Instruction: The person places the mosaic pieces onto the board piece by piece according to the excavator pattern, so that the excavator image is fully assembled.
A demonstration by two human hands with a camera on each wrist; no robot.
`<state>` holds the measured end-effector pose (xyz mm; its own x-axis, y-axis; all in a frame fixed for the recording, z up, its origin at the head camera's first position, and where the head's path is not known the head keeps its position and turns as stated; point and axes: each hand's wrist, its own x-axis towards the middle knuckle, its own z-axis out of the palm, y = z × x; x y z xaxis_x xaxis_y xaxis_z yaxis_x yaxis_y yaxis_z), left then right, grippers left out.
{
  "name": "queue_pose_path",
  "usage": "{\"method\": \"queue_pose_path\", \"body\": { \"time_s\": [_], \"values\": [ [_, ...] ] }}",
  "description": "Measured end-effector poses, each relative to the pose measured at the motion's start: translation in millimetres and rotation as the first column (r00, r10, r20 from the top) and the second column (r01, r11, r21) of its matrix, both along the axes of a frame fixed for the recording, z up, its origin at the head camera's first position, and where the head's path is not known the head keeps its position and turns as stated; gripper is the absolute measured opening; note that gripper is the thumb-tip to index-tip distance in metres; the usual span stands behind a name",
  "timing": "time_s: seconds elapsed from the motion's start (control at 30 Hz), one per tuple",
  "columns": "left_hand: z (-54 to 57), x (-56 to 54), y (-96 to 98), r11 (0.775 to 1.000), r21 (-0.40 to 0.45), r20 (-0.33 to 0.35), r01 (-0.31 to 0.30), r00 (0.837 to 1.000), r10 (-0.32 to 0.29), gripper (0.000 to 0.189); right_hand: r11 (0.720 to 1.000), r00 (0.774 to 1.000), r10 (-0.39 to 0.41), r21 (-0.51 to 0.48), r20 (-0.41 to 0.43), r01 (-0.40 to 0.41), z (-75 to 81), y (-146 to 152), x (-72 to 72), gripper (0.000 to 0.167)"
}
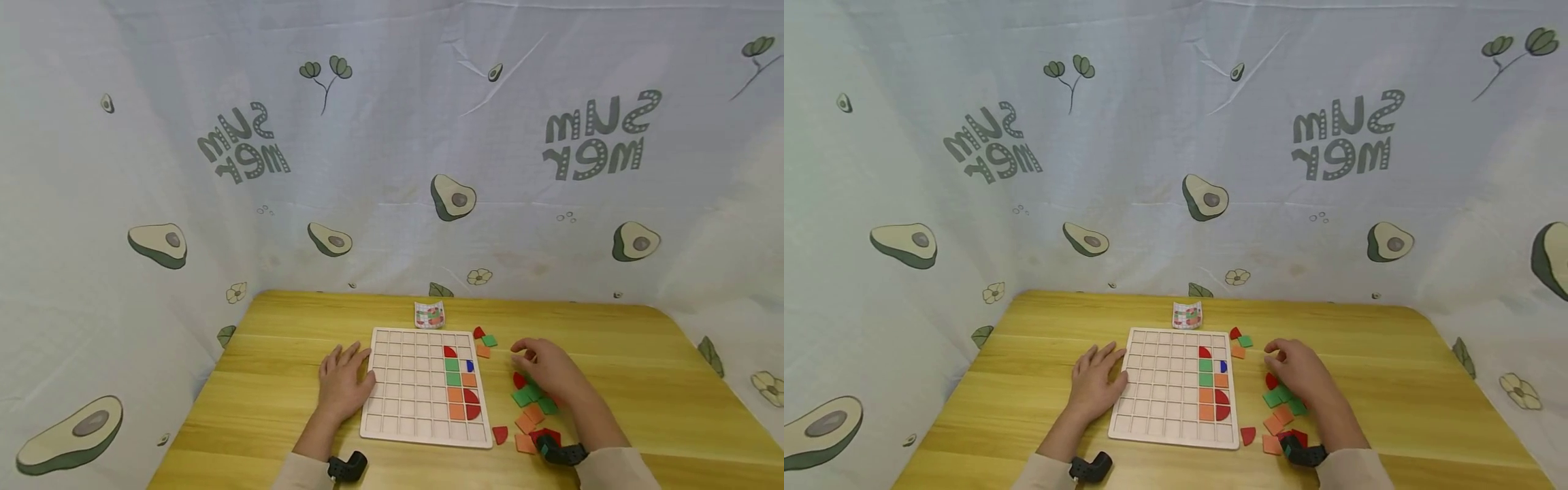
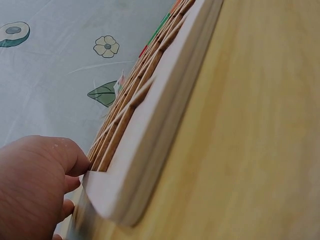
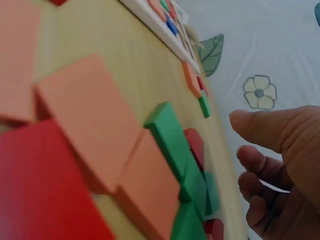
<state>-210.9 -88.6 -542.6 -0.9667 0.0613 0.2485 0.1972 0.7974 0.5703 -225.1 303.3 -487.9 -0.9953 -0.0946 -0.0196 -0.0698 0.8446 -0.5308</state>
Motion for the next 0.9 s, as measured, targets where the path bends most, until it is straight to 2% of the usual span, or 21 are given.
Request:
{"method": "queue_pose_path", "body": {
  "time_s": [0.2, 0.4, 0.57, 0.73, 0.9],
  "values": [
    [0.9, -1.5, -2.5, 1.000, 0.011, -0.001, 0.007, 1.000, -0.007, 0.046, 0.997, 0.997, 0.072, 0.036, -0.022, -0.071, -10.5, -15.2, -7.0, 0.037],
    [-1.1, -2.8, -1.3, 1.000, 0.011, -0.003, 0.003, 1.000, -0.003, 0.047, 0.993, 0.998, 0.050, 0.110, -0.047, -0.045, -15.7, -32.5, -16.6, 0.038],
    [-2.2, -3.0, -0.9, 1.000, 0.008, 0.007, -0.005, 1.000, 0.005, 0.047, 0.992, 0.998, 0.038, 0.121, -0.056, -0.031, -16.4, -38.6, -20.3, 0.033],
    [-2.4, -3.1, -1.3, 1.000, -0.001, 0.007, -0.006, 1.000, 0.006, 0.047, 0.992, 0.999, 0.035, 0.118, -0.036, -0.031, -14.7, -38.6, -21.3, 0.028],
    [-1.0, -1.3, -1.0, 1.000, 0.004, 0.005, -0.007, 1.000, 0.007, 0.047, 0.997, 1.000, 0.015, 0.074, -0.025, -0.013, -11.6, -37.5, -19.2, 0.029]
  ]
}}
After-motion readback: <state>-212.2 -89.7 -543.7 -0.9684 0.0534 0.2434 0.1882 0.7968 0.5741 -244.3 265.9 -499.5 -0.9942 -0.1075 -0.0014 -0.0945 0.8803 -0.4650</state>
